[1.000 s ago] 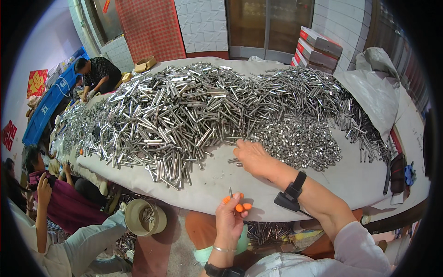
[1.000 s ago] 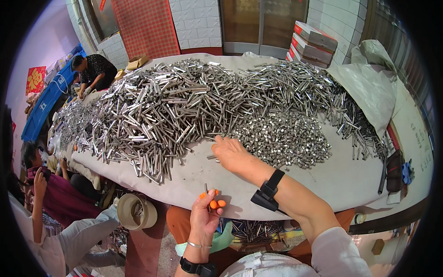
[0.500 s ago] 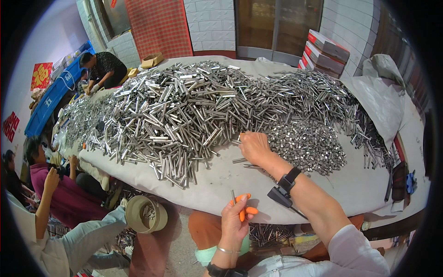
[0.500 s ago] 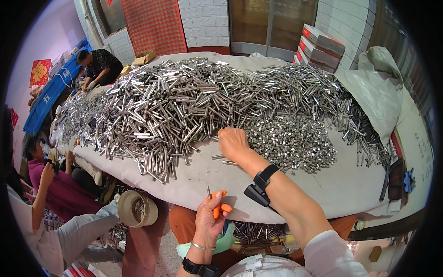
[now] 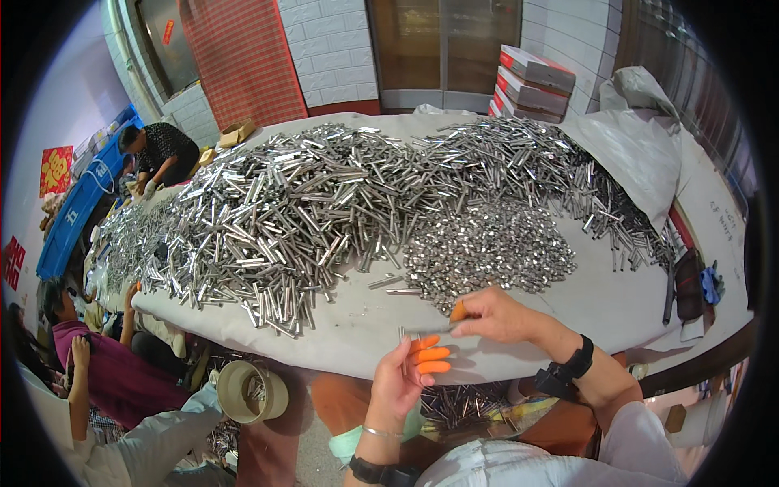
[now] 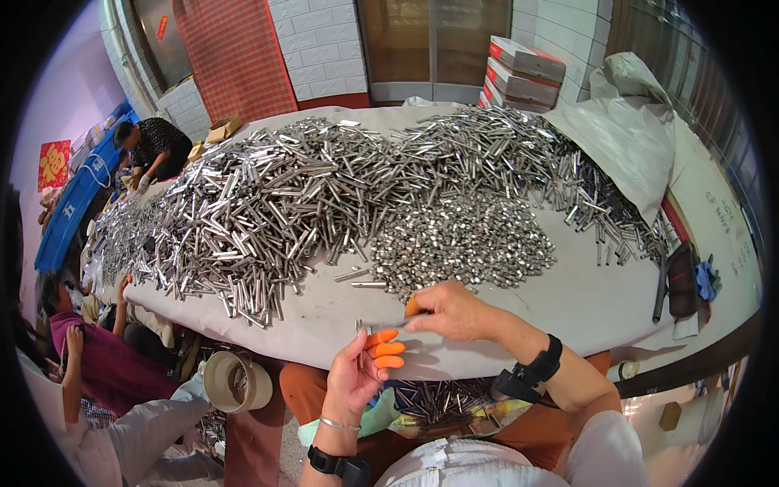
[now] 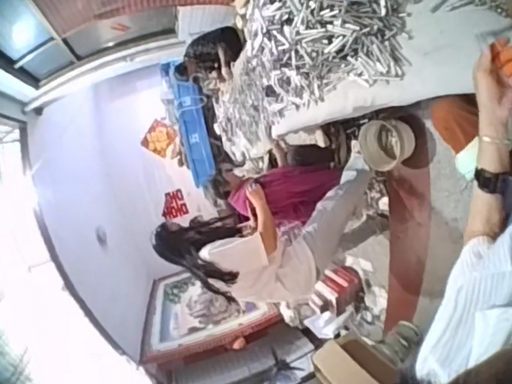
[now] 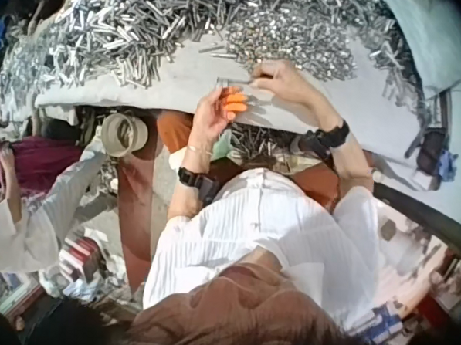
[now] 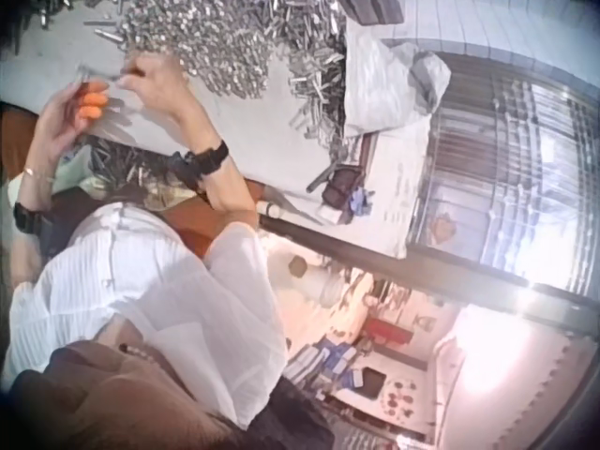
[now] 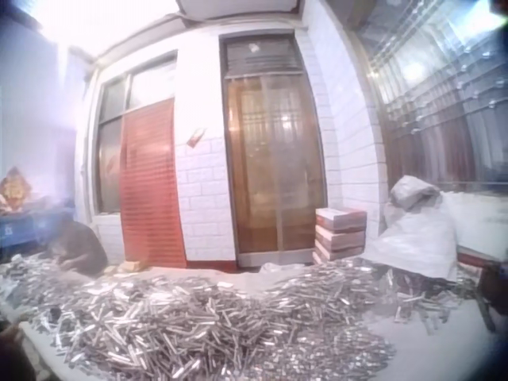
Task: Sorting and grouping small metal pins and caps on a shared work table.
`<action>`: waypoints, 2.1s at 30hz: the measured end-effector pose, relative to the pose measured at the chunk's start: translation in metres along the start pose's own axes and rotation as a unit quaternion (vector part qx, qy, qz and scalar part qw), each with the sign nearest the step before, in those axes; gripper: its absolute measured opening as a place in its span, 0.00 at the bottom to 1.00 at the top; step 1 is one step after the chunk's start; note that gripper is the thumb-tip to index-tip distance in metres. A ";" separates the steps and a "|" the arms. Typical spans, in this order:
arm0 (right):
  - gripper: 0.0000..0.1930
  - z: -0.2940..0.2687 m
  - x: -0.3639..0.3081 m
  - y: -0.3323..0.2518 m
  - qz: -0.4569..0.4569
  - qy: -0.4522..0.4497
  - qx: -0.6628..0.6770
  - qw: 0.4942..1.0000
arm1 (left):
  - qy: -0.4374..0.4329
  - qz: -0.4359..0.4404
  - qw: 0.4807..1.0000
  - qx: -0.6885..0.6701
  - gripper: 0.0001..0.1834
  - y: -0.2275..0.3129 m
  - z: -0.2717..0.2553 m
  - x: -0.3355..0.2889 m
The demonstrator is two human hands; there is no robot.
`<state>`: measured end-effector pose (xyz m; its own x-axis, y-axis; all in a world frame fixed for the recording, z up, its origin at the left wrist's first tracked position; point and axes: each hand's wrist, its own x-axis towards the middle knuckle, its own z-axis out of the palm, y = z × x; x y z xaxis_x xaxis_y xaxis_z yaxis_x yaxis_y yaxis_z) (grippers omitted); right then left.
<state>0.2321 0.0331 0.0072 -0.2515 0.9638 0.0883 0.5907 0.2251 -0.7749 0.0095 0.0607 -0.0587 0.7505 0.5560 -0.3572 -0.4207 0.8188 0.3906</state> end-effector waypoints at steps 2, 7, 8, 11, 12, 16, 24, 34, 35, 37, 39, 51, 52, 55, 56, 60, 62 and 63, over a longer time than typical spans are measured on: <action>0.09 -0.006 -0.012 -0.009 -0.041 -0.032 -0.026 0.998 | -0.033 -0.044 0.998 -0.002 0.26 -0.003 0.006 0.001; 0.12 0.001 -0.027 -0.017 -0.147 -0.068 -0.239 0.957 | -0.072 -0.097 0.990 0.068 0.25 -0.016 0.012 -0.003; 0.12 0.005 -0.027 -0.019 -0.148 -0.067 -0.239 0.957 | -0.064 -0.089 0.990 0.086 0.23 -0.018 0.009 -0.003; 0.13 0.014 -0.018 -0.019 -0.122 -0.011 -0.188 0.975 | -0.035 -0.060 0.994 0.083 0.17 -0.022 0.007 -0.007; 0.12 0.014 -0.008 -0.013 -0.087 0.025 -0.193 0.977 | -0.012 -0.027 0.997 0.073 0.15 -0.022 0.006 -0.009; 0.09 0.024 0.044 0.014 -0.041 0.101 -0.193 0.975 | 0.070 0.055 0.994 0.068 0.10 -0.019 0.009 -0.015; 0.06 0.056 0.135 0.045 0.006 0.164 -0.340 0.926 | 0.121 0.102 0.985 0.063 0.09 -0.012 0.007 -0.019; 0.09 0.029 0.119 0.027 0.090 0.197 -0.286 0.933 | 0.124 0.078 0.987 0.059 0.13 -0.010 0.006 -0.014; 0.09 0.022 0.106 0.024 0.092 0.196 -0.287 0.933 | 0.130 0.085 0.986 0.059 0.13 -0.012 0.007 -0.013; 0.11 0.005 0.074 0.017 0.070 0.202 -0.146 0.966 | 0.125 0.094 0.985 0.069 0.13 -0.017 0.011 -0.013; 0.12 -0.017 0.042 -0.002 0.137 0.108 -0.009 0.985 | 0.143 0.105 0.982 0.069 0.15 -0.020 0.018 -0.012; 0.12 0.015 0.047 0.011 0.033 0.029 -0.100 0.994 | 0.070 0.035 0.993 0.090 0.14 -0.030 0.009 -0.016; 0.12 0.022 0.053 0.015 0.036 0.029 -0.100 0.994 | 0.070 0.040 0.994 0.075 0.12 -0.029 0.012 -0.016; 0.09 0.049 0.081 0.024 -0.030 0.121 -0.264 0.957 | 0.086 0.067 0.993 0.054 0.13 -0.027 0.012 -0.019; 0.08 0.055 0.091 0.028 -0.033 0.093 -0.318 0.943 | 0.088 0.068 0.992 0.053 0.13 -0.025 0.012 -0.020; 0.05 0.061 0.095 0.037 -0.061 0.091 -0.335 0.936 | 0.110 0.075 0.989 0.064 0.13 -0.024 0.012 -0.023; 0.05 0.056 0.084 0.034 -0.031 0.114 -0.237 0.964 | 0.115 0.075 0.989 0.063 0.13 -0.025 0.010 -0.023; 0.06 0.053 0.076 0.029 -0.002 0.136 -0.135 0.981 | 0.126 0.079 0.987 0.068 0.13 -0.025 0.008 -0.023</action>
<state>0.1896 0.1052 -0.0417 -0.0619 0.9567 0.2846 0.7811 0.2239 -0.5829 0.0068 0.0258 -0.0536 0.5232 0.7069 -0.4760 -0.4374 0.7021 0.5619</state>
